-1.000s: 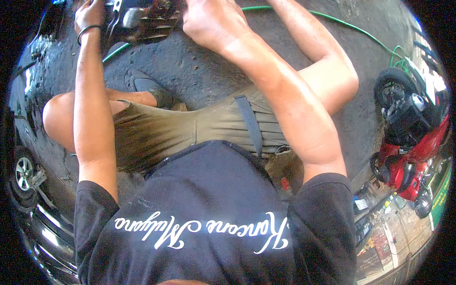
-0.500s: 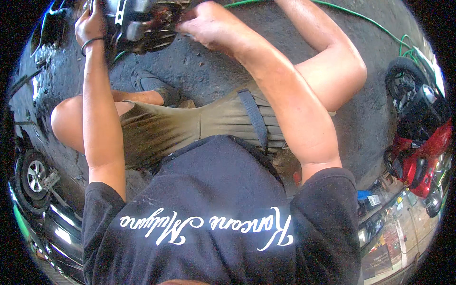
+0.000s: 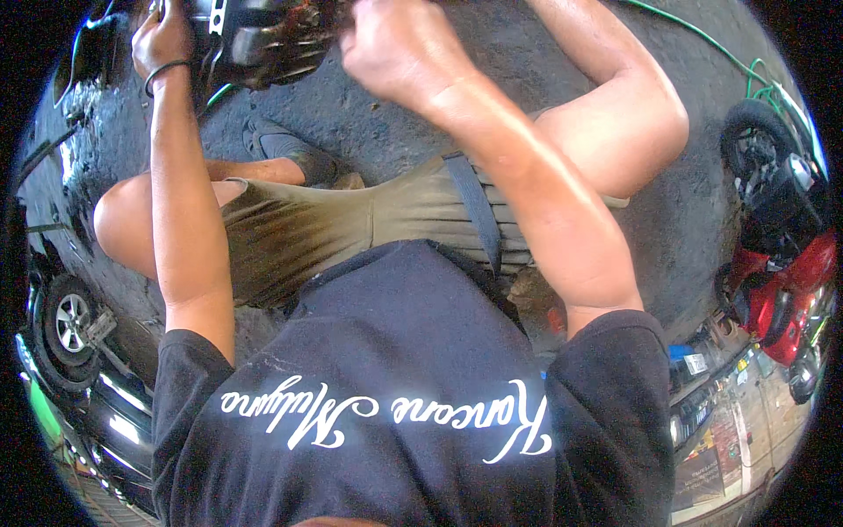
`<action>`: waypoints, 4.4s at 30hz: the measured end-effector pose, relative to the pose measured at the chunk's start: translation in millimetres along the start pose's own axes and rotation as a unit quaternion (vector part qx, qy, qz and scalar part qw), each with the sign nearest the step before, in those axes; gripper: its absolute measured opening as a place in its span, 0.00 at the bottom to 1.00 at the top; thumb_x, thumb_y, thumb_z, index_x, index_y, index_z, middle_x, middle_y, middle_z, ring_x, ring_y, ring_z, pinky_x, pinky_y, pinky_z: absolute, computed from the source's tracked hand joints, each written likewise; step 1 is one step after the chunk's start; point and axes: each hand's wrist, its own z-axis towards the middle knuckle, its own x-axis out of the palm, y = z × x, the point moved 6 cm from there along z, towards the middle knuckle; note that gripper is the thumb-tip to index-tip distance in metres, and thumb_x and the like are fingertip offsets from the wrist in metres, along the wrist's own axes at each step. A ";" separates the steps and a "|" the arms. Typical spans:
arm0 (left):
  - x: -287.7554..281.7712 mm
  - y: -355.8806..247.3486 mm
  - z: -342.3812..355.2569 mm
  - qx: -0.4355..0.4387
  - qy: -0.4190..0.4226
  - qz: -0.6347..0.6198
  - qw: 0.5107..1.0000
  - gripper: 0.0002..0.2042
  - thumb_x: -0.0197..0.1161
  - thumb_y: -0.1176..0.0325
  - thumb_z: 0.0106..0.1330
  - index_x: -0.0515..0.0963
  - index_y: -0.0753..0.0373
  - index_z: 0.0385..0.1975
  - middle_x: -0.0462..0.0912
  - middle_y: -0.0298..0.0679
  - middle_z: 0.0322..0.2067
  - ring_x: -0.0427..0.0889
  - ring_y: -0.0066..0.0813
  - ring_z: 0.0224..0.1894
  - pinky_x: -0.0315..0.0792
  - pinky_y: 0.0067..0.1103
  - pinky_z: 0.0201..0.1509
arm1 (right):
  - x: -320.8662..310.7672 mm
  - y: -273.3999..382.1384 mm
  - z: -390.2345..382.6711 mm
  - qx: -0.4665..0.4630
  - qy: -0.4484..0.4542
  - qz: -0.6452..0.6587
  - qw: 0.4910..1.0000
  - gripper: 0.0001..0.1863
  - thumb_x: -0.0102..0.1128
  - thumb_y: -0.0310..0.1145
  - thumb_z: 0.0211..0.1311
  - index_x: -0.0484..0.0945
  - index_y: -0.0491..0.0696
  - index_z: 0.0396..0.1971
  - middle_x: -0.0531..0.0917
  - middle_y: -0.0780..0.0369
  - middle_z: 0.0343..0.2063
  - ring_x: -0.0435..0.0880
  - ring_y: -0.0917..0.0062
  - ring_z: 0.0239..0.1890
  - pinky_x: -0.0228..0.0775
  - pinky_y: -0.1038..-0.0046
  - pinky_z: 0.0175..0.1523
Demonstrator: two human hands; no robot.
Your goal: Cleaning and scraping residue from a mechanical engine housing part.
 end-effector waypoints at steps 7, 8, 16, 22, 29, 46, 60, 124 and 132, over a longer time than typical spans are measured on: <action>-5.4 -8.7 -13.1 0.012 -0.020 0.009 1.000 0.27 0.59 0.47 0.66 0.79 0.69 0.19 0.77 0.55 0.18 0.76 0.46 0.19 0.67 0.37 0.28 | 38.1 -27.9 -21.9 0.239 0.150 0.365 0.887 0.14 0.59 0.40 0.64 0.80 0.43 0.29 0.75 0.66 0.16 0.70 0.80 0.17 0.62 0.73 0.23; -7.9 -11.5 -17.1 -0.007 -0.018 0.015 1.000 0.27 0.59 0.47 0.67 0.79 0.69 0.19 0.76 0.54 0.17 0.74 0.44 0.17 0.66 0.36 0.26 | 28.7 -24.0 -16.5 0.169 0.090 0.282 0.940 0.15 0.61 0.42 0.61 0.81 0.44 0.28 0.75 0.65 0.14 0.72 0.79 0.18 0.63 0.71 0.22; -10.5 -12.8 -24.2 0.019 -0.027 -0.002 0.999 0.26 0.59 0.47 0.67 0.79 0.69 0.20 0.77 0.54 0.18 0.74 0.42 0.18 0.65 0.35 0.27 | 33.6 -12.8 -41.1 0.318 0.166 0.499 0.789 0.11 0.62 0.36 0.62 0.80 0.44 0.27 0.72 0.69 0.16 0.65 0.87 0.15 0.54 0.79 0.17; -7.7 -14.9 -24.5 0.024 -0.015 0.014 1.000 0.24 0.58 0.49 0.68 0.80 0.68 0.22 0.78 0.56 0.22 0.78 0.50 0.23 0.68 0.37 0.30 | 33.0 23.8 -48.6 0.284 0.254 0.499 0.778 0.12 0.59 0.38 0.66 0.78 0.45 0.29 0.70 0.73 0.16 0.60 0.92 0.12 0.48 0.85 0.16; -11.1 -13.4 -25.3 0.007 -0.018 -0.001 1.000 0.24 0.58 0.48 0.68 0.81 0.67 0.23 0.79 0.55 0.22 0.79 0.50 0.23 0.68 0.37 0.30 | 39.7 -18.4 -56.8 0.321 0.114 0.513 0.788 0.13 0.58 0.38 0.67 0.77 0.44 0.28 0.69 0.73 0.15 0.59 0.91 0.13 0.48 0.83 0.16; -3.5 1.2 -7.6 -0.022 -0.005 0.017 1.000 0.29 0.57 0.44 0.66 0.80 0.70 0.21 0.78 0.57 0.20 0.78 0.50 0.21 0.68 0.37 0.29 | 9.2 21.8 -26.8 0.028 -0.104 0.117 0.987 0.11 0.58 0.37 0.59 0.79 0.46 0.24 0.80 0.50 0.20 0.82 0.52 0.26 0.74 0.56 0.32; -6.8 -8.3 -10.9 0.003 -0.021 0.009 1.000 0.27 0.57 0.45 0.67 0.80 0.69 0.21 0.78 0.56 0.21 0.78 0.51 0.22 0.68 0.37 0.30 | -8.2 18.5 -10.3 -0.017 -0.023 0.043 0.999 0.12 0.61 0.38 0.58 0.81 0.44 0.27 0.80 0.51 0.22 0.80 0.54 0.28 0.70 0.59 0.34; 29.0 68.3 37.3 -0.108 0.118 0.010 0.987 0.37 0.53 0.25 0.54 0.86 0.56 0.40 0.86 0.51 0.37 0.84 0.48 0.43 0.73 0.34 0.48 | -28.3 35.7 28.3 -0.017 0.022 0.004 1.000 0.13 0.54 0.33 0.56 0.80 0.38 0.23 0.82 0.45 0.23 0.84 0.50 0.29 0.77 0.54 0.38; 9.4 26.1 24.1 -0.050 0.028 -0.026 0.998 0.27 0.63 0.45 0.64 0.82 0.70 0.21 0.80 0.46 0.16 0.74 0.29 0.18 0.69 0.31 0.28 | -7.5 15.2 30.8 0.107 0.135 0.212 0.962 0.14 0.59 0.35 0.56 0.82 0.38 0.28 0.82 0.46 0.21 0.84 0.61 0.24 0.73 0.61 0.33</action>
